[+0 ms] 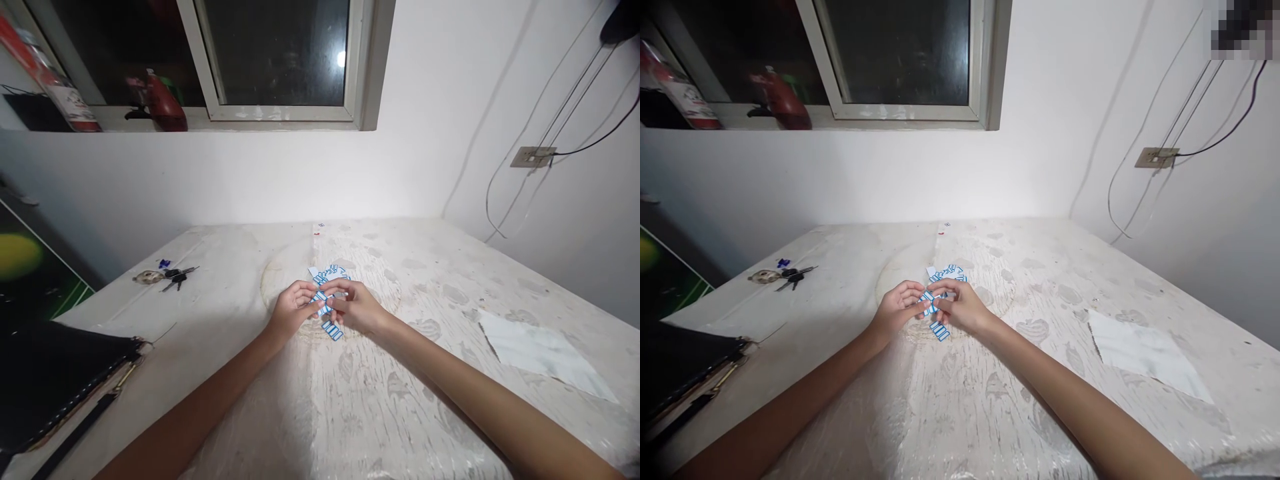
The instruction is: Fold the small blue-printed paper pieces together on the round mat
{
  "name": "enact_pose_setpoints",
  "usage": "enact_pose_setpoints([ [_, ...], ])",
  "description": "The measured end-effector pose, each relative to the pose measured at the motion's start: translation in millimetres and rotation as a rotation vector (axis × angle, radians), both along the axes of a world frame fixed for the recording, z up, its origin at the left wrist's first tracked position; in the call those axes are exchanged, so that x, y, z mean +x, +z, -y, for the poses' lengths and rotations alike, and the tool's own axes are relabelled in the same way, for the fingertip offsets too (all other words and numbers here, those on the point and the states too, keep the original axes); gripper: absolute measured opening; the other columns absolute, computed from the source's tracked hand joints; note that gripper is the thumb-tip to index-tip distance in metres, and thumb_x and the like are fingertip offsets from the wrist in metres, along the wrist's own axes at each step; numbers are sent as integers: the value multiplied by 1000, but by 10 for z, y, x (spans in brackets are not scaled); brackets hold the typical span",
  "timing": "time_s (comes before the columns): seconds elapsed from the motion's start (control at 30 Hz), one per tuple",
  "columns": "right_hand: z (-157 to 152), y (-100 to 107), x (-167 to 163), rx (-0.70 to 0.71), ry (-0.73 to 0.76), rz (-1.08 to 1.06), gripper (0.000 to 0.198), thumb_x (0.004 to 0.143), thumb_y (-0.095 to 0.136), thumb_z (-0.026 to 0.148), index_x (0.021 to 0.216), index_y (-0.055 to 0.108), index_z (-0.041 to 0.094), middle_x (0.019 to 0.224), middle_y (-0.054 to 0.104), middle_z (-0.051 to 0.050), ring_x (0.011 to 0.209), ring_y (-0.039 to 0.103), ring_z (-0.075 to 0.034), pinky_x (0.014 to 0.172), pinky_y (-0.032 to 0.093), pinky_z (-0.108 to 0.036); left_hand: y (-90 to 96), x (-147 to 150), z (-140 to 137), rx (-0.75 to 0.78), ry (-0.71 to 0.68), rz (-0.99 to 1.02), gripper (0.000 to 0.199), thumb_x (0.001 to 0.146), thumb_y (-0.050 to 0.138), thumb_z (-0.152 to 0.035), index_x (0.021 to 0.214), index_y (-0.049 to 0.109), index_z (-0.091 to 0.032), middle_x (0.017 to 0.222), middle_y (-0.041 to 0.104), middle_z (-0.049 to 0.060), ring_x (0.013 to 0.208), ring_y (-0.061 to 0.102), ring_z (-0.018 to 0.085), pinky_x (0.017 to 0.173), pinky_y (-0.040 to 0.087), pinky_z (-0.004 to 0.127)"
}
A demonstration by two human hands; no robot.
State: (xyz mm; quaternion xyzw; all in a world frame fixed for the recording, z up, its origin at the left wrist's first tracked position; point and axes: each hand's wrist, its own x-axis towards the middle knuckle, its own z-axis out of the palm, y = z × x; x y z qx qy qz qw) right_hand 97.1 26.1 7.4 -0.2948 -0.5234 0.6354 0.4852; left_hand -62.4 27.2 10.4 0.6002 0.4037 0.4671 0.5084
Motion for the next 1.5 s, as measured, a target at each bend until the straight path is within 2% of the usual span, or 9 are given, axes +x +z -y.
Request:
enact_pose_setpoints([
  [0.4, -23, -90, 0, -16, 63, 96, 16, 67, 65, 25, 78, 63, 14, 47, 53, 4, 38, 49, -8, 41, 40, -21, -12, 84, 134, 19, -119, -33, 57, 58, 73, -23, 102, 37, -22, 84, 52, -3, 69, 61, 12, 61, 50, 25],
  [0.57, -7, -44, -1, 40, -25, 56, 26, 62, 65, 21, 87, 59, 17, 77, 57, 1, 48, 56, -9, 49, 44, -25, -15, 105, 126, -60, -86, -103, 32, 72, 58, -40, 87, 41, -18, 64, 56, -3, 57, 59, 13, 51, 49, 25],
  [0.73, 26, -53, -46, 70, -38, 88, 32, 68, 59, 24, 99, 51, 21, 88, 51, 0, 50, 55, -8, 51, 44, -27, -7, 83, 99, -108, -45, -130, 32, 70, 59, -43, 81, 46, -16, 57, 59, -1, 54, 62, 15, 54, 52, 28],
  [0.87, 45, 2, 37, 193, -114, 451, 28, 76, 51, 30, 103, 48, 21, 81, 49, 1, 52, 46, -7, 51, 39, -24, 6, 14, 18, -65, 82, -87, 29, 69, 61, -41, 76, 48, -16, 54, 61, -1, 48, 59, 13, 50, 50, 25],
  [1.07, 188, 222, 202, 430, 238, 1036, 55, 63, 68, 31, 111, 46, 16, 85, 49, -3, 73, 47, -15, 62, 38, -26, 25, -75, -79, -37, 234, -50, 25, 71, 60, -37, 75, 50, -15, 53, 61, 0, 46, 59, 13, 48, 50, 24],
  [1.13, 230, 249, 205, 547, 260, 1115, 47, 64, 66, 24, 108, 49, 16, 93, 48, -5, 78, 47, -16, 66, 38, -26, 16, -74, -78, -36, 245, -46, 26, 71, 60, -38, 75, 50, -14, 53, 61, 0, 46, 59, 13, 47, 50, 24],
  [1.23, 239, 236, 192, 640, 241, 1115, 24, 72, 50, 12, 95, 56, 15, 93, 51, -6, 71, 48, -13, 63, 37, -25, -24, -65, -69, -54, 211, -35, 29, 70, 61, -41, 75, 50, -14, 54, 62, 1, 46, 60, 13, 45, 50, 24],
  [1.4, 105, 237, 248, 708, 131, 987, 24, 73, 43, 8, 79, 65, 17, 73, 59, -3, 59, 48, -11, 57, 36, -25, -87, -59, -55, -99, 110, -20, 36, 70, 61, -47, 76, 50, -14, 54, 61, 1, 44, 59, 13, 41, 48, 22],
  [1.5, 12, 335, 339, 581, 99, 891, 24, 77, 44, 14, 83, 66, 18, 60, 57, 0, 51, 47, -10, 52, 36, -25, -73, -34, -29, -131, 70, -7, 37, 70, 60, -49, 77, 47, -14, 53, 60, 1, 42, 58, 13, 38, 46, 22],
])
